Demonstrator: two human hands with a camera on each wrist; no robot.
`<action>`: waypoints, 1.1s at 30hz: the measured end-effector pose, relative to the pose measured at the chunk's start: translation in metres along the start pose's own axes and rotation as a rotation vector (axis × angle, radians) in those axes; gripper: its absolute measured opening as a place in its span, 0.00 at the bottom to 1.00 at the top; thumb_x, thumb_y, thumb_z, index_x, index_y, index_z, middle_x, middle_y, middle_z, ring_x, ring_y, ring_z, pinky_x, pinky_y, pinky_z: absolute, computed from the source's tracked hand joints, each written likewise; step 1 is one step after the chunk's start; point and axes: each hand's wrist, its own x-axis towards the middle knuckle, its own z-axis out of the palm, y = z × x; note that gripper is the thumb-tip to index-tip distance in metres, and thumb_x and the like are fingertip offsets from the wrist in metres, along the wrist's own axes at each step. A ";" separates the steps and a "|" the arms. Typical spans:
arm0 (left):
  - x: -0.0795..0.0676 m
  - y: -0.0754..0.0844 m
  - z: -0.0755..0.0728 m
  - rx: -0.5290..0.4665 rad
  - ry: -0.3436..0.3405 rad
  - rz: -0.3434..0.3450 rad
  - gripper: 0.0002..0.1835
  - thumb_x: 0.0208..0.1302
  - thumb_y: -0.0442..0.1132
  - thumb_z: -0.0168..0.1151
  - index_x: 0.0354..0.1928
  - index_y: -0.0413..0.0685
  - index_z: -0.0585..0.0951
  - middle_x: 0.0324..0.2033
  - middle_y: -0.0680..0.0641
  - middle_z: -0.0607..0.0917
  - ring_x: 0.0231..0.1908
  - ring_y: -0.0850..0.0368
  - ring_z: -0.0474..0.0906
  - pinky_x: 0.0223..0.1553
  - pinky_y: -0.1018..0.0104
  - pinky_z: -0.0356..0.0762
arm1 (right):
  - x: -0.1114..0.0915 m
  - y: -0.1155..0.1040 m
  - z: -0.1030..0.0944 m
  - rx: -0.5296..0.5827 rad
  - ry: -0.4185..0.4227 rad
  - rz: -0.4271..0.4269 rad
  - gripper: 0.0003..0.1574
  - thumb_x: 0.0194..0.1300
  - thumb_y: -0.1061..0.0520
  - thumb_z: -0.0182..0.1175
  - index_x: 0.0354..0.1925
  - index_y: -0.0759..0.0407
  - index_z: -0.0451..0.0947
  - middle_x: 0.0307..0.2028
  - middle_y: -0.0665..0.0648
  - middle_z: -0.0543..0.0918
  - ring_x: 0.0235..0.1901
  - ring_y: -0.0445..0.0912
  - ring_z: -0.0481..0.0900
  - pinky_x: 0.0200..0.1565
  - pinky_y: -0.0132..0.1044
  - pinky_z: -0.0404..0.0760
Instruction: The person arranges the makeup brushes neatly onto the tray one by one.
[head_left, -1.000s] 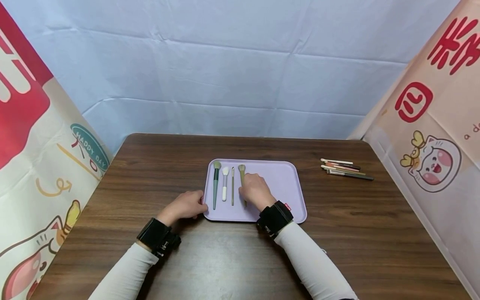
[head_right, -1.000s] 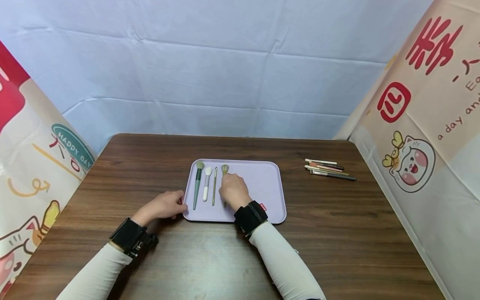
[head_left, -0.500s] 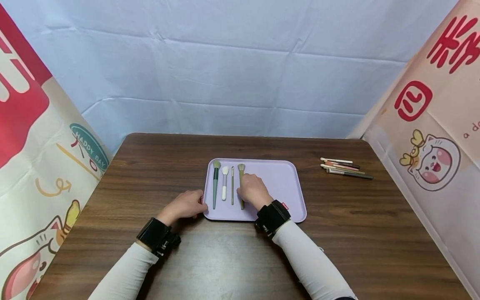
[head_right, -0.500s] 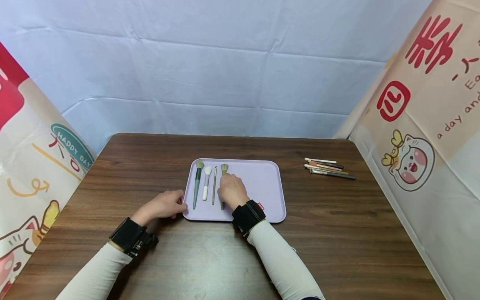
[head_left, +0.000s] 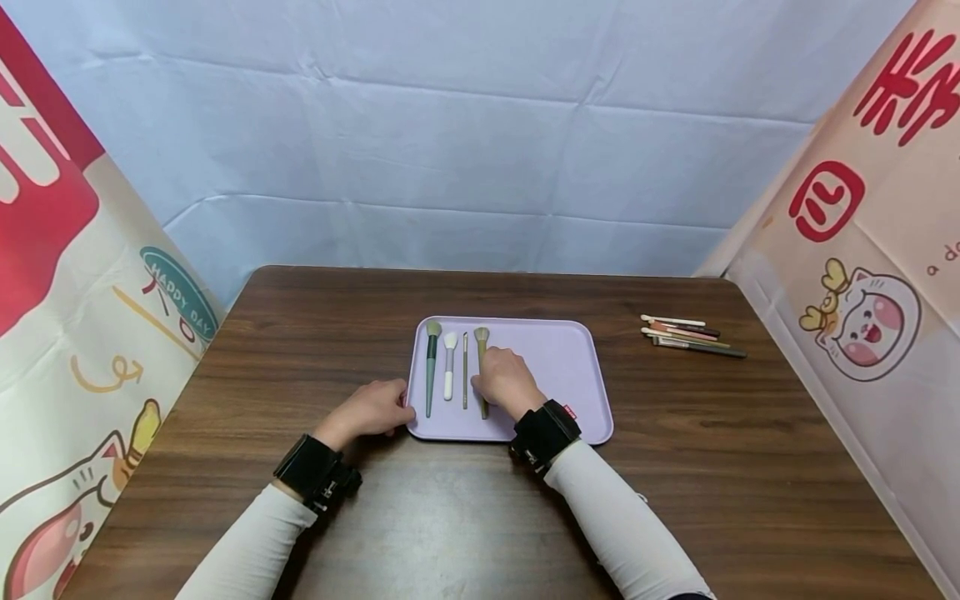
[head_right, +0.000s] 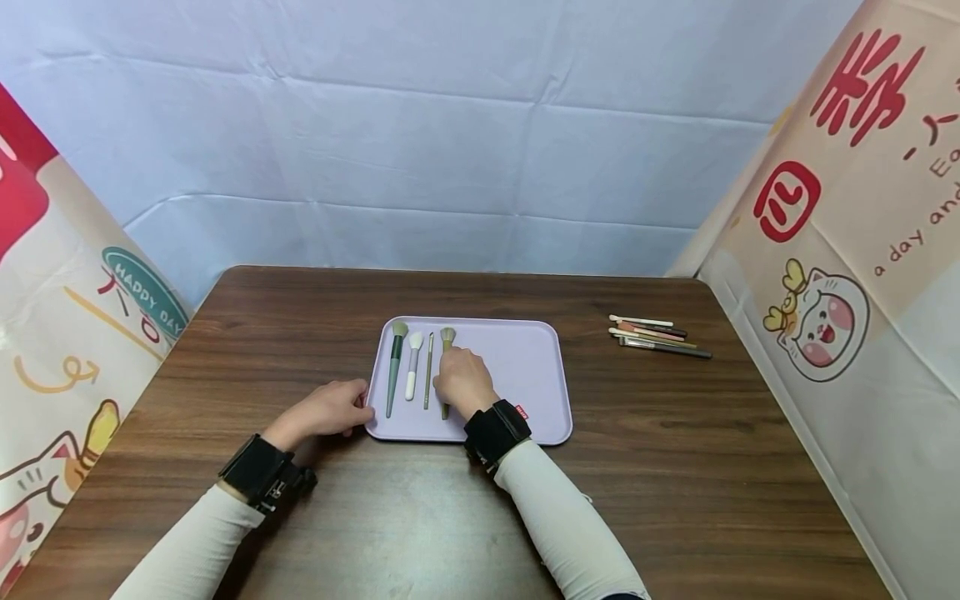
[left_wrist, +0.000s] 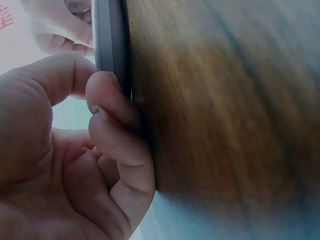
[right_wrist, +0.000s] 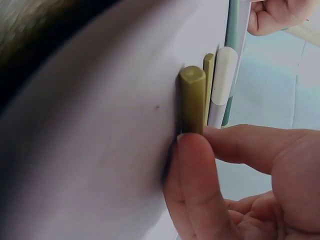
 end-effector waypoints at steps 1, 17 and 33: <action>0.000 0.000 0.000 0.000 0.000 -0.001 0.06 0.60 0.39 0.62 0.33 0.47 0.75 0.18 0.50 0.80 0.19 0.59 0.78 0.29 0.65 0.72 | 0.000 0.000 0.000 0.000 0.003 -0.002 0.14 0.69 0.53 0.62 0.32 0.63 0.75 0.27 0.58 0.78 0.26 0.49 0.77 0.28 0.36 0.75; 0.001 0.000 0.000 0.006 -0.001 -0.006 0.05 0.61 0.39 0.62 0.33 0.47 0.76 0.18 0.50 0.80 0.19 0.58 0.78 0.29 0.65 0.71 | -0.008 0.002 -0.003 0.010 -0.012 0.003 0.17 0.69 0.49 0.61 0.29 0.60 0.75 0.24 0.57 0.79 0.24 0.48 0.78 0.26 0.35 0.73; -0.001 0.001 -0.001 -0.002 -0.005 -0.002 0.05 0.61 0.39 0.61 0.33 0.46 0.75 0.18 0.50 0.80 0.20 0.58 0.77 0.29 0.65 0.71 | -0.014 0.003 -0.008 0.004 -0.011 0.002 0.19 0.70 0.48 0.61 0.27 0.59 0.75 0.20 0.54 0.75 0.20 0.45 0.72 0.22 0.34 0.68</action>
